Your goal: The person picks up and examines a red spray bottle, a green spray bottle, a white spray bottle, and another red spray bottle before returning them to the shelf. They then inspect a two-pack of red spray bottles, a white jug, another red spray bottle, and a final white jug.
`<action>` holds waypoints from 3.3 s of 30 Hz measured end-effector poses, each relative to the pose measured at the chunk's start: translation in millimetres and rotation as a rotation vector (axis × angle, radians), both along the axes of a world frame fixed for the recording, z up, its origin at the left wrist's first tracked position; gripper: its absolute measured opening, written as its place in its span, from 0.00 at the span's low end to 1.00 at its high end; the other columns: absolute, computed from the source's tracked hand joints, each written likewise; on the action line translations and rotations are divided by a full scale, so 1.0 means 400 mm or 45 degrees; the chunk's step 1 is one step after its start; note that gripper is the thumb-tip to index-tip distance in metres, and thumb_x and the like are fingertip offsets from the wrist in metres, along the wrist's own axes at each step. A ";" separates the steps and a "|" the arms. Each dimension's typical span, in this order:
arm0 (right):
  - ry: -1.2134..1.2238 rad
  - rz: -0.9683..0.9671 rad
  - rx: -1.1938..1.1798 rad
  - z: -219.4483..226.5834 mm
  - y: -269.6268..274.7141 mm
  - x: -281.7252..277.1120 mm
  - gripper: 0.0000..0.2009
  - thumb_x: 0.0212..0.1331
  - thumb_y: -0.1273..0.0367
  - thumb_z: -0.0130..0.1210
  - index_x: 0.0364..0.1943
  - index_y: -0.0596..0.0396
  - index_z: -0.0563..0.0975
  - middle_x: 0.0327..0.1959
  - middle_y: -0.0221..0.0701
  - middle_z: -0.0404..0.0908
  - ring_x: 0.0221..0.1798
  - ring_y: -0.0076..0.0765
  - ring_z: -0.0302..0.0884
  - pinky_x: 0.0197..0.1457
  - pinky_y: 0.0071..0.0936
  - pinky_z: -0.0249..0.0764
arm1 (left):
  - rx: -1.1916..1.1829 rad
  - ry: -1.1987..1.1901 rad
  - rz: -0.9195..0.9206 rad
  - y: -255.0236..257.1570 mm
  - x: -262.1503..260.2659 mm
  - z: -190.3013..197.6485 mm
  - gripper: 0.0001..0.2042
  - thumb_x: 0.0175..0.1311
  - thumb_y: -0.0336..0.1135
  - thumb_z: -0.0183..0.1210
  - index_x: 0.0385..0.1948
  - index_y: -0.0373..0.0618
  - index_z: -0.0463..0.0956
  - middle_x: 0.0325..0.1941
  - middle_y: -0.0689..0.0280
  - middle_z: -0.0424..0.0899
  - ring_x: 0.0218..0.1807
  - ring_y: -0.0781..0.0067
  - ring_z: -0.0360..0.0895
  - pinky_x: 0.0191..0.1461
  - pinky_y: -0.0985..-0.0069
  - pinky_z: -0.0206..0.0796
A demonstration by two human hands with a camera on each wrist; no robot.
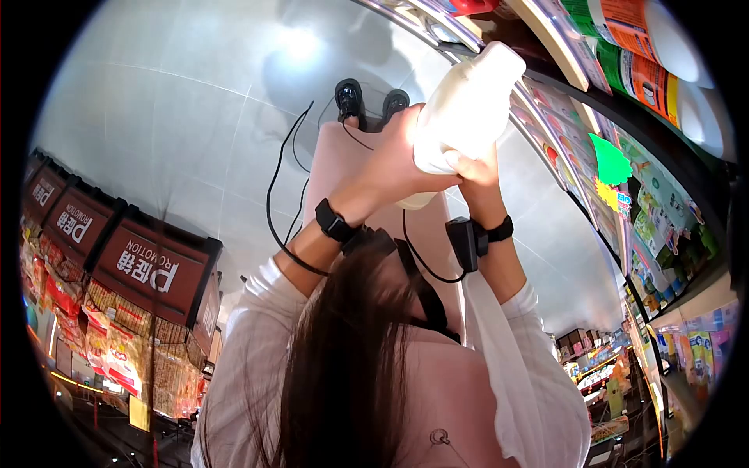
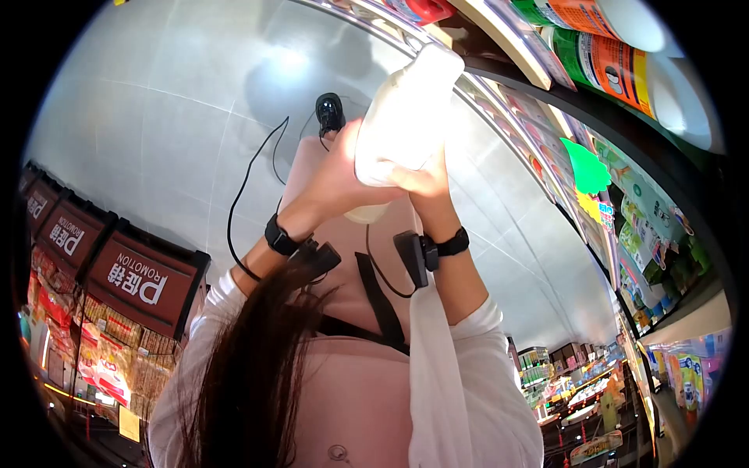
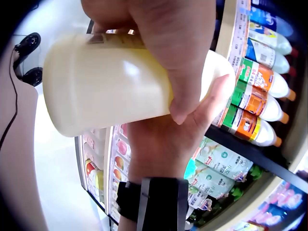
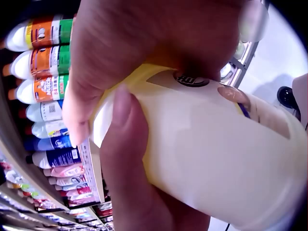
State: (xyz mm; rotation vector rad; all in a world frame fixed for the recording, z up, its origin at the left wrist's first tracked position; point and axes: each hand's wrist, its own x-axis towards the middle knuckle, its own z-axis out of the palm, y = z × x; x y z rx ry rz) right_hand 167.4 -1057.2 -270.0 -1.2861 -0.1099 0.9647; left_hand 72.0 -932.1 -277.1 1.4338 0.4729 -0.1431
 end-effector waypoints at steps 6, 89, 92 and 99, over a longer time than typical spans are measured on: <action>0.286 0.049 -0.097 -0.040 -0.107 0.023 0.46 0.37 0.55 0.66 0.62 0.66 0.62 0.60 0.45 0.69 0.60 0.45 0.71 0.63 0.39 0.69 | -0.388 0.002 0.250 0.025 -0.035 0.004 0.40 0.53 0.45 0.67 0.62 0.33 0.55 0.58 0.54 0.68 0.60 0.64 0.66 0.63 0.67 0.59; -0.673 -0.521 -0.640 -0.228 -0.050 0.117 0.21 0.57 0.80 0.54 0.57 0.64 0.72 0.62 0.41 0.71 0.63 0.36 0.68 0.64 0.31 0.66 | 0.672 -0.632 -0.152 0.072 0.275 -0.226 0.31 0.45 0.32 0.69 0.54 0.43 0.67 0.55 0.55 0.73 0.57 0.52 0.71 0.60 0.64 0.66; -1.063 -0.246 -0.878 -0.224 -0.030 0.159 0.19 0.59 0.77 0.54 0.55 0.64 0.72 0.59 0.43 0.74 0.62 0.37 0.70 0.63 0.31 0.66 | 0.742 -0.669 -0.127 0.076 0.312 -0.259 0.28 0.47 0.32 0.68 0.53 0.43 0.68 0.57 0.57 0.73 0.57 0.54 0.72 0.59 0.67 0.67; -1.033 0.006 -1.337 -0.175 0.012 0.235 0.13 0.52 0.73 0.60 0.42 0.62 0.76 0.46 0.48 0.80 0.48 0.49 0.80 0.48 0.35 0.74 | 0.800 -0.626 -0.235 0.103 0.364 -0.260 0.28 0.49 0.32 0.67 0.54 0.44 0.67 0.58 0.59 0.72 0.60 0.55 0.69 0.61 0.65 0.66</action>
